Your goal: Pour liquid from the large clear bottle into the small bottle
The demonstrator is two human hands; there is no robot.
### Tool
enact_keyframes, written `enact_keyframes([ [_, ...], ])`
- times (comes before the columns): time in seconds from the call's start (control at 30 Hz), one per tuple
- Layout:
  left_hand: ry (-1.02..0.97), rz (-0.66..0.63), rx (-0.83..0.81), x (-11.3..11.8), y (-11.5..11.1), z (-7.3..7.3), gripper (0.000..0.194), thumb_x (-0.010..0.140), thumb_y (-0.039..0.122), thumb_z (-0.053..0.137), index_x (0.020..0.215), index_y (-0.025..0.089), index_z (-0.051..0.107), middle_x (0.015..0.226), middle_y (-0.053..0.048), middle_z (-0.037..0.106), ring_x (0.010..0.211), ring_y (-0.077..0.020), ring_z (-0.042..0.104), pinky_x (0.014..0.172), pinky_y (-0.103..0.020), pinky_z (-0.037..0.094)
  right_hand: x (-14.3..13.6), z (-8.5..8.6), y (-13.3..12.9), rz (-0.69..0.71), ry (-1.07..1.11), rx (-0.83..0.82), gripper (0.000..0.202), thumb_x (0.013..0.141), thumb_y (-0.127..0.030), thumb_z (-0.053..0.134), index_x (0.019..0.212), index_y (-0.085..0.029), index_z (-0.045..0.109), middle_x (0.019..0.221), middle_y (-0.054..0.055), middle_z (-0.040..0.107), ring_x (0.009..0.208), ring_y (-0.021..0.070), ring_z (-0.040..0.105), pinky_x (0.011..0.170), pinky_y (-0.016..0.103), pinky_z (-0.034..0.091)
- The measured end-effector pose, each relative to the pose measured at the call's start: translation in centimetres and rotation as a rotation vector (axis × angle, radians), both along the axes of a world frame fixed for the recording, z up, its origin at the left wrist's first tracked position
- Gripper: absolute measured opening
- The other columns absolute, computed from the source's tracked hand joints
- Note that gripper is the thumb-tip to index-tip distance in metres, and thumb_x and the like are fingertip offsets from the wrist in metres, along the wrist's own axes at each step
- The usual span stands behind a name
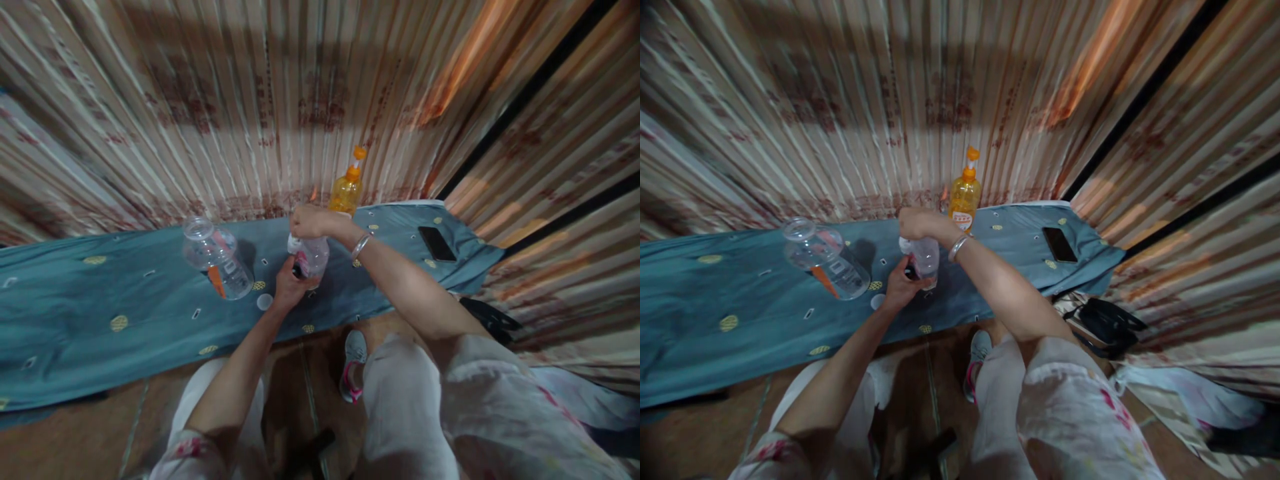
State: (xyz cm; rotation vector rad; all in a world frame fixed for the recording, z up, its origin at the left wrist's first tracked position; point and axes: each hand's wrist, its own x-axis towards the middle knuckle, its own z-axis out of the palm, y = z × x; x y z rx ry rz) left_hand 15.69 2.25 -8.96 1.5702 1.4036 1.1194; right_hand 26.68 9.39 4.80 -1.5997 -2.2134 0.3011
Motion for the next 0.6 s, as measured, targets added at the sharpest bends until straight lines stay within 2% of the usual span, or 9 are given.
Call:
enact_keyframes([
  [0.07,-0.003,-0.001,-0.009,-0.1,-0.1,0.1,0.071,0.051,0.033,0.086,0.115,0.017,0.060,0.106,-0.005,0.071,0.094,-0.0210,0.065,0.087,-0.035,0.051,1.8,-0.2,1.1,0.044,0.066,-0.128,0.011,0.069,-0.009,0.066,0.062,-0.015,0.072,0.059,0.000,0.068,0.060,0.0145,0.061,0.061,0.026,0.048],
  [0.13,-0.008,0.000,-0.011,-0.1,0.0,0.0,0.070,0.052,0.033,0.085,0.116,0.018,0.059,0.106,-0.005,0.071,0.094,-0.0209,0.065,0.088,-0.035,0.051,3.4,-1.6,0.7,0.058,0.193,-0.230,0.013,0.076,-0.015,0.061,0.072,-0.015,0.074,0.060,-0.002,0.067,0.055,0.0114,0.058,0.056,0.023,0.047],
  [0.2,-0.013,0.006,-0.005,-0.1,0.1,0.0,0.069,0.051,0.032,0.086,0.114,0.018,0.060,0.104,-0.004,0.071,0.094,-0.0213,0.064,0.089,-0.036,0.050,4.5,-3.7,-1.1,-0.020,0.629,-0.347,0.019,0.080,-0.024,0.059,0.085,-0.014,0.074,0.064,-0.001,0.068,0.054,0.0109,0.056,0.052,0.022,0.046],
  [0.23,-0.015,0.010,0.000,-0.1,0.1,-0.1,0.069,0.050,0.031,0.086,0.112,0.019,0.060,0.103,-0.004,0.071,0.094,-0.0217,0.064,0.090,-0.037,0.050,4.7,-4.9,-2.3,-0.065,0.794,-0.350,0.024,0.082,-0.030,0.057,0.092,-0.015,0.073,0.068,-0.001,0.069,0.056,0.0115,0.057,0.053,0.023,0.047],
  [0.3,-0.021,0.018,0.007,0.0,0.2,-0.1,0.069,0.048,0.031,0.087,0.110,0.018,0.061,0.101,-0.004,0.071,0.093,-0.0227,0.064,0.090,-0.037,0.050,4.5,-7.1,-5.3,-0.110,0.987,-0.208,0.034,0.085,-0.037,0.052,0.106,-0.016,0.071,0.083,0.002,0.073,0.069,0.0139,0.063,0.063,0.025,0.053],
  [0.37,-0.028,0.021,0.015,0.1,0.3,-0.2,0.068,0.048,0.031,0.087,0.110,0.018,0.061,0.101,-0.005,0.070,0.093,-0.0231,0.065,0.089,-0.037,0.051,3.5,-8.4,-8.3,-0.192,0.992,0.019,0.040,0.089,-0.039,0.048,0.118,-0.018,0.067,0.103,0.006,0.074,0.093,0.0186,0.067,0.082,0.032,0.056],
  [0.43,-0.035,0.020,0.026,0.2,0.4,-0.4,0.067,0.050,0.031,0.085,0.110,0.016,0.060,0.102,-0.006,0.070,0.094,-0.0234,0.065,0.089,-0.037,0.051,2.1,-9.1,-10.9,-0.249,0.861,0.186,0.044,0.092,-0.037,0.044,0.130,-0.019,0.060,0.125,0.010,0.068,0.118,0.0220,0.061,0.103,0.039,0.049],
  [0.53,-0.043,0.018,0.051,0.3,0.5,-0.8,0.069,0.055,0.030,0.082,0.118,0.015,0.057,0.112,-0.009,0.068,0.103,-0.0250,0.064,0.096,-0.039,0.049,0.0,-9.8,-13.0,-0.274,0.664,0.302,0.051,0.097,-0.033,0.037,0.145,-0.017,0.045,0.152,0.012,0.047,0.144,0.0211,0.038,0.119,0.043,0.032],
  [0.6,-0.046,0.003,0.063,0.2,0.4,-1.1,0.072,0.057,0.028,0.081,0.123,0.016,0.055,0.121,-0.011,0.066,0.110,-0.0263,0.063,0.101,-0.041,0.047,-0.9,-11.0,-13.4,-0.311,0.612,0.308,0.055,0.098,-0.031,0.033,0.150,-0.014,0.035,0.158,0.013,0.037,0.149,0.0194,0.029,0.122,0.043,0.028],
])
